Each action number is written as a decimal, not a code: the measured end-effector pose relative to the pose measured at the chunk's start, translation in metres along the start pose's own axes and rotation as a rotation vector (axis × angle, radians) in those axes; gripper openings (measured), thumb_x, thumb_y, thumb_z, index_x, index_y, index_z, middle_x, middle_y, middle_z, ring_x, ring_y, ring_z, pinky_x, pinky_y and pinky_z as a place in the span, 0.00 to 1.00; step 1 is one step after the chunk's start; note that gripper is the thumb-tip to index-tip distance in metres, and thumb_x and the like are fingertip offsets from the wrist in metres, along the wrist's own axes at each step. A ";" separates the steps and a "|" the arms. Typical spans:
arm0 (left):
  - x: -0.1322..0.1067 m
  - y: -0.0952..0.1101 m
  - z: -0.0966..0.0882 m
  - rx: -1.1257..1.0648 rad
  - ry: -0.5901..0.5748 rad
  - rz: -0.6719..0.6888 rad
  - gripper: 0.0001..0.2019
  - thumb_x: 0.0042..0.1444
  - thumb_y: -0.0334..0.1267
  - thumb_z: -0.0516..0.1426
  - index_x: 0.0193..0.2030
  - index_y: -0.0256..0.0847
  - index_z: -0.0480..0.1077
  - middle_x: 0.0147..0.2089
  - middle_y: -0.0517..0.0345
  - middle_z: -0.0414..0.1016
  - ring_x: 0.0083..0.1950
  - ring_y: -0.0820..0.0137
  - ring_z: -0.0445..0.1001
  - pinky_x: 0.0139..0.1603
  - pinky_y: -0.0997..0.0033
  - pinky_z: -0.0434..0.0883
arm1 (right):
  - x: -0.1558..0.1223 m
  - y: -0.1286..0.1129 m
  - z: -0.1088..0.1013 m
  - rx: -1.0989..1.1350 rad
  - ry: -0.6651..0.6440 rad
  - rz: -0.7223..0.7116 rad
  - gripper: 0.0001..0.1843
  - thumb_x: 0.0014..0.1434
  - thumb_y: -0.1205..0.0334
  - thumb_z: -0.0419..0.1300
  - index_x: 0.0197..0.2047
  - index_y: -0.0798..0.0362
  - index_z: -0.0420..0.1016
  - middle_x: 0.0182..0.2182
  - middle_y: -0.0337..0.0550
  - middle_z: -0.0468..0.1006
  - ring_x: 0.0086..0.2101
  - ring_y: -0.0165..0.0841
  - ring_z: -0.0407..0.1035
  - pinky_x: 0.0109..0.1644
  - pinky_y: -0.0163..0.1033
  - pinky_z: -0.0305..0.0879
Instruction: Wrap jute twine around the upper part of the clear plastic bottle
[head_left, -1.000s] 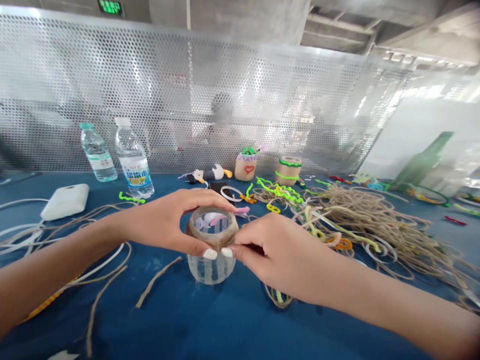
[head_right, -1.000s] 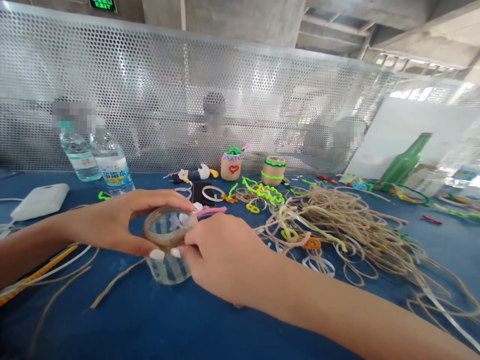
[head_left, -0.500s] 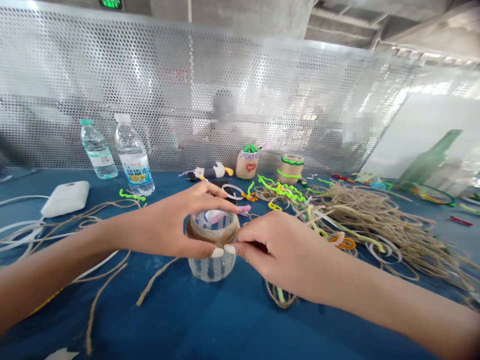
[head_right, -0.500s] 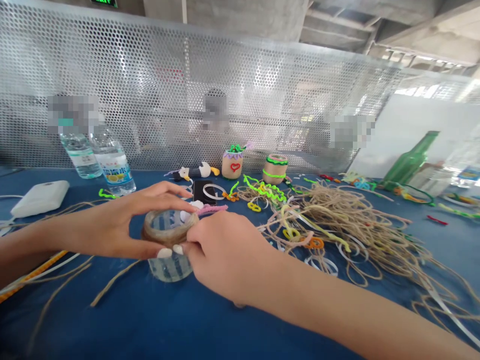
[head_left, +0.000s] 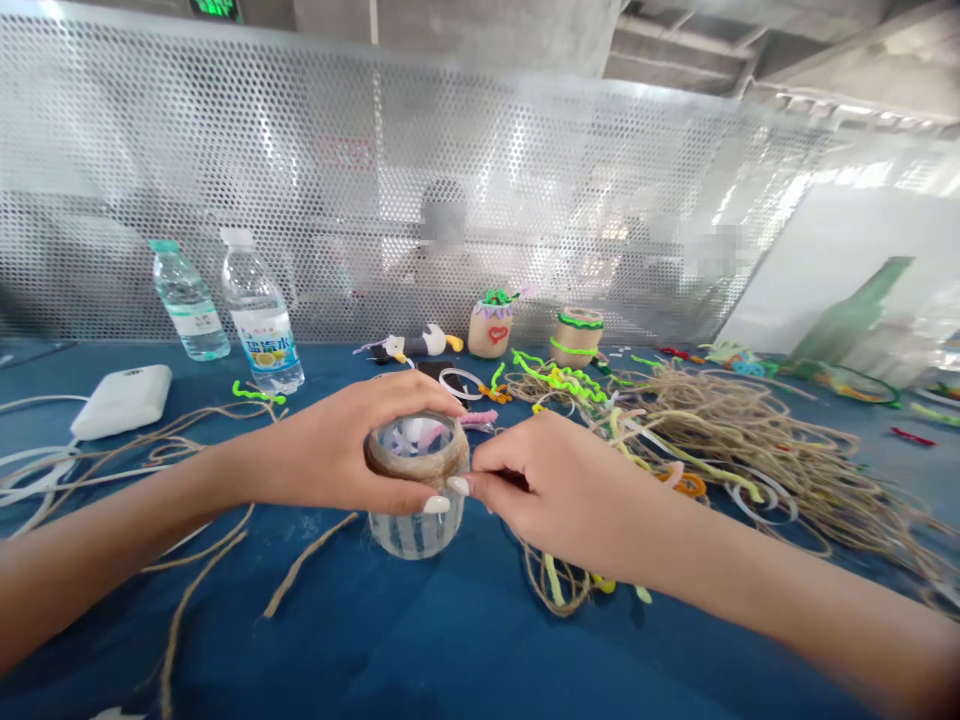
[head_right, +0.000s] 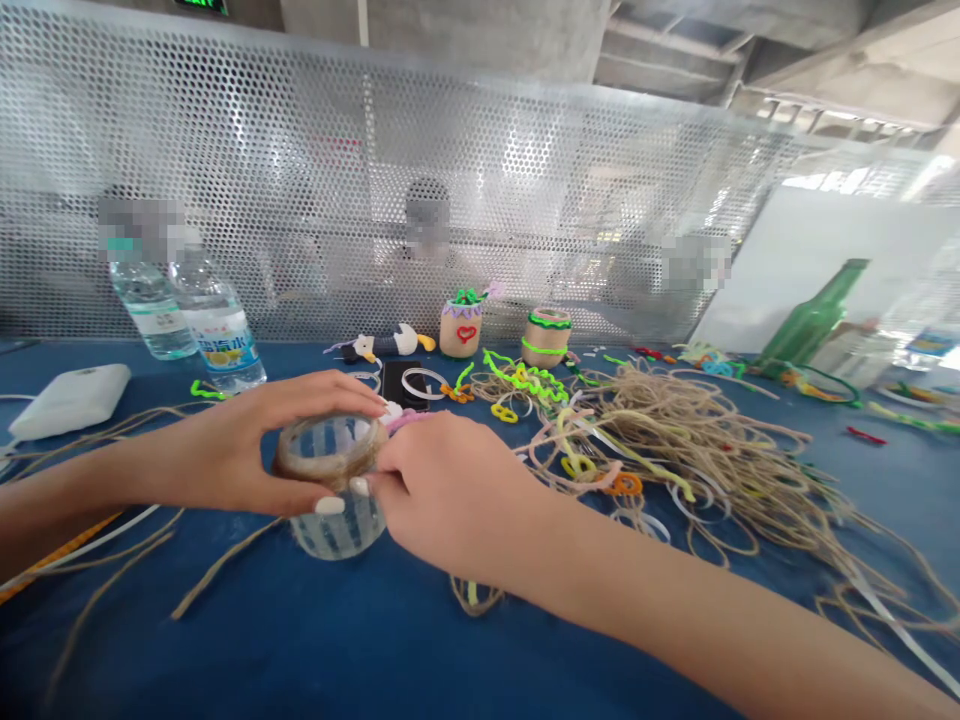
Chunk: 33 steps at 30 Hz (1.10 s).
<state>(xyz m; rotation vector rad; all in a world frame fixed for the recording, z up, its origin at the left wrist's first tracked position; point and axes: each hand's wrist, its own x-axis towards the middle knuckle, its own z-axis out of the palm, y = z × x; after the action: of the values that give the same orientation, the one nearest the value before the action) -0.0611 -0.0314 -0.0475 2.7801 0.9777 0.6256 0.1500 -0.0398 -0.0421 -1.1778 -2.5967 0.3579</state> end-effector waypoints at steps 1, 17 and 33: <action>0.000 0.000 0.002 0.011 0.022 -0.004 0.26 0.50 0.42 0.62 0.56 0.44 0.64 0.58 0.50 0.65 0.58 0.60 0.65 0.59 0.62 0.64 | 0.000 0.000 0.000 -0.007 0.005 -0.004 0.15 0.54 0.69 0.53 0.17 0.57 0.60 0.13 0.32 0.52 0.19 0.22 0.43 0.24 0.33 0.39; -0.001 0.011 0.006 0.005 0.023 -0.088 0.21 0.54 0.41 0.56 0.55 0.43 0.62 0.53 0.52 0.67 0.54 0.62 0.66 0.54 0.66 0.67 | 0.001 0.000 -0.004 0.012 -0.007 -0.004 0.14 0.51 0.71 0.53 0.16 0.57 0.61 0.13 0.31 0.52 0.18 0.21 0.45 0.24 0.33 0.40; -0.007 0.009 -0.004 0.077 -0.013 -0.176 0.32 0.51 0.52 0.60 0.62 0.49 0.58 0.55 0.54 0.70 0.52 0.59 0.72 0.47 0.67 0.71 | -0.002 0.000 -0.005 0.054 -0.022 -0.051 0.13 0.55 0.68 0.54 0.19 0.57 0.65 0.15 0.31 0.54 0.18 0.21 0.46 0.24 0.32 0.41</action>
<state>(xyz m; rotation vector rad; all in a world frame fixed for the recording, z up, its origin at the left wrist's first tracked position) -0.0621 -0.0429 -0.0439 2.7174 1.2521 0.5555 0.1528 -0.0412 -0.0378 -1.0935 -2.6131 0.4301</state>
